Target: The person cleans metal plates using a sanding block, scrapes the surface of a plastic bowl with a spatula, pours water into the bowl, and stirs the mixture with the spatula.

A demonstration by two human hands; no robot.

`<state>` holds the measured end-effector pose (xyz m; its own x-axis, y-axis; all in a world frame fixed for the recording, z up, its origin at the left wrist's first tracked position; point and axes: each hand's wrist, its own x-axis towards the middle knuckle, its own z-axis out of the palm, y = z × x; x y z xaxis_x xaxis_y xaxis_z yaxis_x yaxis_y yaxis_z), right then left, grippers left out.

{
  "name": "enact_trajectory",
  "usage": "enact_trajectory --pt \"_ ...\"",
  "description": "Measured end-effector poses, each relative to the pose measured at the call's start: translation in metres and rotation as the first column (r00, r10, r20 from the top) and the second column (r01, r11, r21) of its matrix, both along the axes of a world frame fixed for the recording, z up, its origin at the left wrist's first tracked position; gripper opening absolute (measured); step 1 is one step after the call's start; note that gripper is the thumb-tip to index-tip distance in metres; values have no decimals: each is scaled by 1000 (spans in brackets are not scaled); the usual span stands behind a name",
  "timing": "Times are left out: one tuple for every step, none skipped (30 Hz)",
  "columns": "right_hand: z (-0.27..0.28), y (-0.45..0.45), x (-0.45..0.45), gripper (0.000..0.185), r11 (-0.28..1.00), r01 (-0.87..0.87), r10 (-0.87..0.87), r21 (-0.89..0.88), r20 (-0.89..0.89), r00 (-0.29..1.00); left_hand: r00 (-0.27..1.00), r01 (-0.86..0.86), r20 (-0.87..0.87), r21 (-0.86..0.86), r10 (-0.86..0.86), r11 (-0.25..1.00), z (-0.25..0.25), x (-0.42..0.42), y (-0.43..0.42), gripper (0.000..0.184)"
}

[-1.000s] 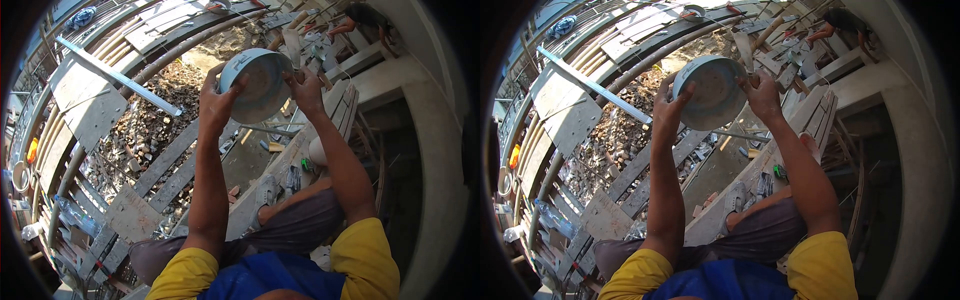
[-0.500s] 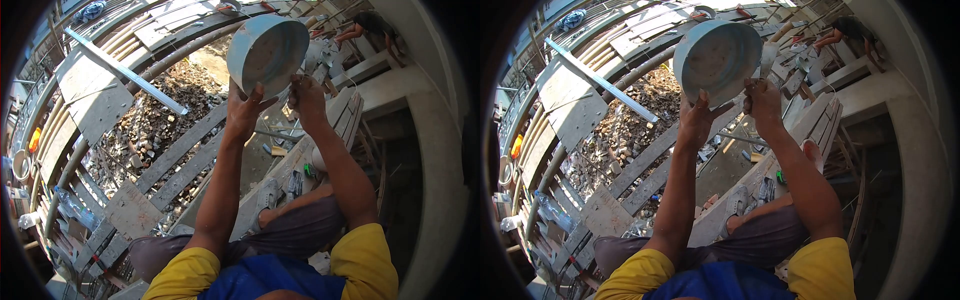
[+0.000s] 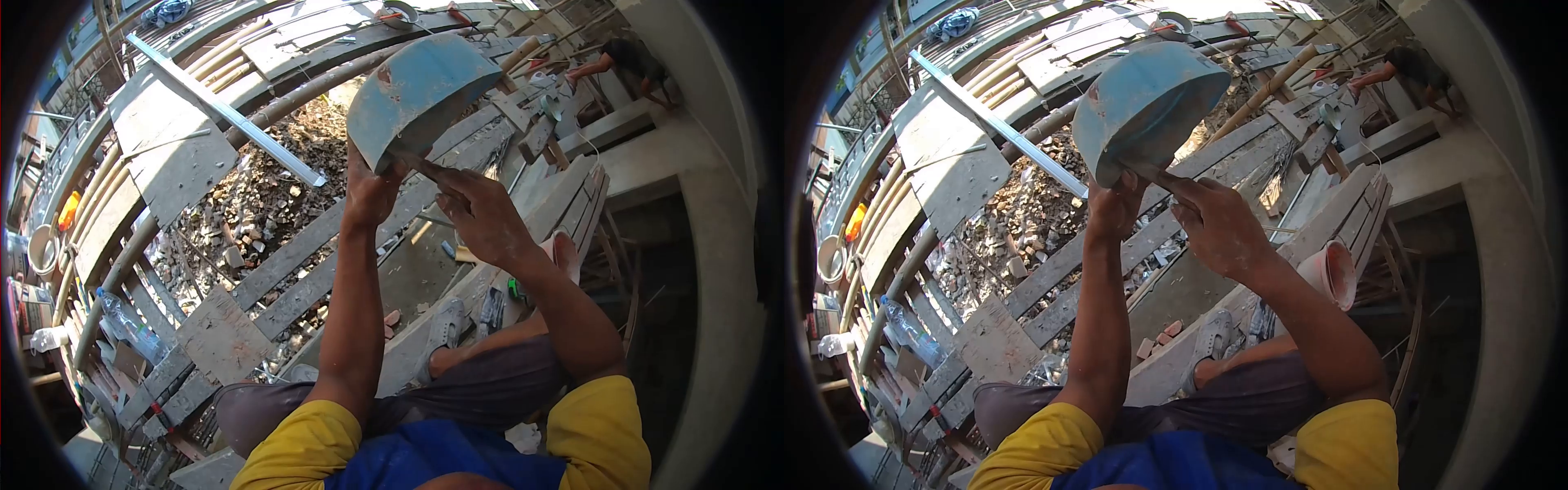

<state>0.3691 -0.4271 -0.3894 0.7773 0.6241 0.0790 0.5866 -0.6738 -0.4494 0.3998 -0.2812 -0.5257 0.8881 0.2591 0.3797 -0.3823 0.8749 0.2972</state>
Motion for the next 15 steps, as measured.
enact_trajectory --pt "2 0 2 45 997 62 -61 -40 32 998 1000 3 1 0 -3 1000 0 0 -1 84" --pt "3 0 4 43 989 124 -119 -79 67 991 999 -19 -40 29 20 999 1 0 -1 87" --pt "3 0 2 43 989 128 -122 -79 69 990 996 -38 -80 59 43 998 3 0 -2 90" --pt "2 1 0 43 995 88 -88 -39 17 996 996 -36 -78 58 40 998 4 -1 -4 90" --pt "1 2 0 42 999 49 -49 3 -32 998 998 -48 -37 54 50 997 5 -2 -7 81" --pt "2 3 -1 42 999 53 -53 0 -33 998 998 -57 0 50 57 997 5 -3 -10 72" --pt "3 4 -1 43 997 63 -60 33 -76 995 999 -52 -2 49 52 997 5 -2 -9 72" --pt "3 4 -1 44 995 74 -66 66 -120 991 999 3 -44 14 -3 1000 5 -2 -5 81" --pt "-3 -3 7 44 993 117 -117 31 -9 993 994 60 -85 -22 -62 998 4 -2 -4 90" --pt "-4 -3 6 44 992 122 -121 33 -10 993 994 65 -86 -21 -67 998 3 -2 -6 90" --pt "-4 -2 5 40 993 111 -111 40 13 994 994 40 -98 9 -39 999 3 0 -7 90" --pt "-3 0 3 37 994 97 -99 46 34 995 994 13 -112 38 -8 999 2 1 -8 90" --pt "0 0 -1 38 998 64 -61 23 -106 993 994 16 -112 38 -11 999 2 1 -9 90" --pt "0 0 -1 38 997 68 -65 22 -106 992 997 13 -74 -3 -13 1000 5 0 -9 90" --pt "0 1 0 37 995 86 -82 48 -92 992 999 10 -37 -44 -11 999 7 -1 -9 90"
